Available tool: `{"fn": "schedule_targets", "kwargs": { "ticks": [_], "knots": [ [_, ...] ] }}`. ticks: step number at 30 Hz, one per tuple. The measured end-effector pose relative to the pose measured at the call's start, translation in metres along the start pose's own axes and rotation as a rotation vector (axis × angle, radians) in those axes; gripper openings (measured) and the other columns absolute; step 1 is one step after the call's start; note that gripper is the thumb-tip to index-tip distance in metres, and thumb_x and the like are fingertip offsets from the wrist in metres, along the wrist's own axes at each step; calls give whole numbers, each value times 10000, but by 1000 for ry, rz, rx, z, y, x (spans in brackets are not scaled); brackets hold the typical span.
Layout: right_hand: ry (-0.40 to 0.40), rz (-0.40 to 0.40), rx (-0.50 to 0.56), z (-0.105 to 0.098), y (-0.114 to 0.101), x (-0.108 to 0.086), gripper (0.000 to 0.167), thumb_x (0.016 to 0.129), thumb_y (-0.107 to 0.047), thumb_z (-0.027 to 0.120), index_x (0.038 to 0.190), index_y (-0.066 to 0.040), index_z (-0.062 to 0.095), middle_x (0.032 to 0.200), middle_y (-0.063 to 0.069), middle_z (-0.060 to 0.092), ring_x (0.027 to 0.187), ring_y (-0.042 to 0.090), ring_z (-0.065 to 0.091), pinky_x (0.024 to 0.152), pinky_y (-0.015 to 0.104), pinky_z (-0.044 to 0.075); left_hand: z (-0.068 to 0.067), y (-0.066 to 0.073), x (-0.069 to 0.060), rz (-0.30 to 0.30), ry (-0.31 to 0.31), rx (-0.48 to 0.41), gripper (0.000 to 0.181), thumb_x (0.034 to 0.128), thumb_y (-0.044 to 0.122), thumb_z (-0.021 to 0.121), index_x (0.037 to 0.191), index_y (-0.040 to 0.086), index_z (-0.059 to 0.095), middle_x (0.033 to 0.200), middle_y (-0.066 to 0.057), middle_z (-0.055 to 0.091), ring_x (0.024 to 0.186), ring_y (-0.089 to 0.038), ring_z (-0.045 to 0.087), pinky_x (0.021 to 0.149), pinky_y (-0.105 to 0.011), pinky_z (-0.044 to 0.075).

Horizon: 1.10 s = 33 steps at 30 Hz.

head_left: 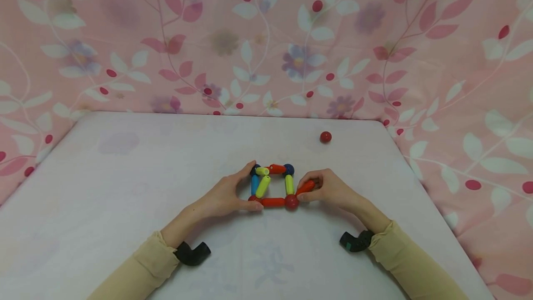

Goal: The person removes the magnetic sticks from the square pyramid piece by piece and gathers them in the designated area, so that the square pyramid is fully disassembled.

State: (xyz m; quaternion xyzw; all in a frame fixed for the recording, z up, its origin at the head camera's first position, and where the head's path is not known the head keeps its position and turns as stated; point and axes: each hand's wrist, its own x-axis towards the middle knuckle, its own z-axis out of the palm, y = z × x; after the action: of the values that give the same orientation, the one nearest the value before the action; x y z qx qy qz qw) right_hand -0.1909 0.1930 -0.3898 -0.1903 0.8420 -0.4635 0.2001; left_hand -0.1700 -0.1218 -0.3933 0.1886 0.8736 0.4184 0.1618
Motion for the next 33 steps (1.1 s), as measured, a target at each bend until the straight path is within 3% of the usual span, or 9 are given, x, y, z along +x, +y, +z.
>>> {"fn": "schedule_targets", "kwargs": {
  "ticks": [19,27,33],
  "knots": [
    [21,2,-22,-1,3,-1,195,826,-258,822,985,-178,743,921,25,687,863,236,590,732,304,486,2,1,-1,-2,-1,-21,1103,756,488,848,1612,250,193,1643,-6,277,1525,-267,231,1186,-571,273],
    [89,27,-48,-15,8,-3,199,850,-280,804,1016,-204,725,954,25,698,891,250,614,757,330,509,6,2,-3,-9,7,-13,1098,761,478,847,1612,252,192,1643,3,275,1525,-261,229,1188,-570,268],
    [194,43,-2,-30,4,-2,323,819,-347,834,1065,-186,700,1005,29,713,917,249,647,793,331,542,10,3,-4,-13,15,-5,1097,762,489,843,1612,252,192,1640,-4,284,1521,-272,241,1181,-582,275]
  ]
}}
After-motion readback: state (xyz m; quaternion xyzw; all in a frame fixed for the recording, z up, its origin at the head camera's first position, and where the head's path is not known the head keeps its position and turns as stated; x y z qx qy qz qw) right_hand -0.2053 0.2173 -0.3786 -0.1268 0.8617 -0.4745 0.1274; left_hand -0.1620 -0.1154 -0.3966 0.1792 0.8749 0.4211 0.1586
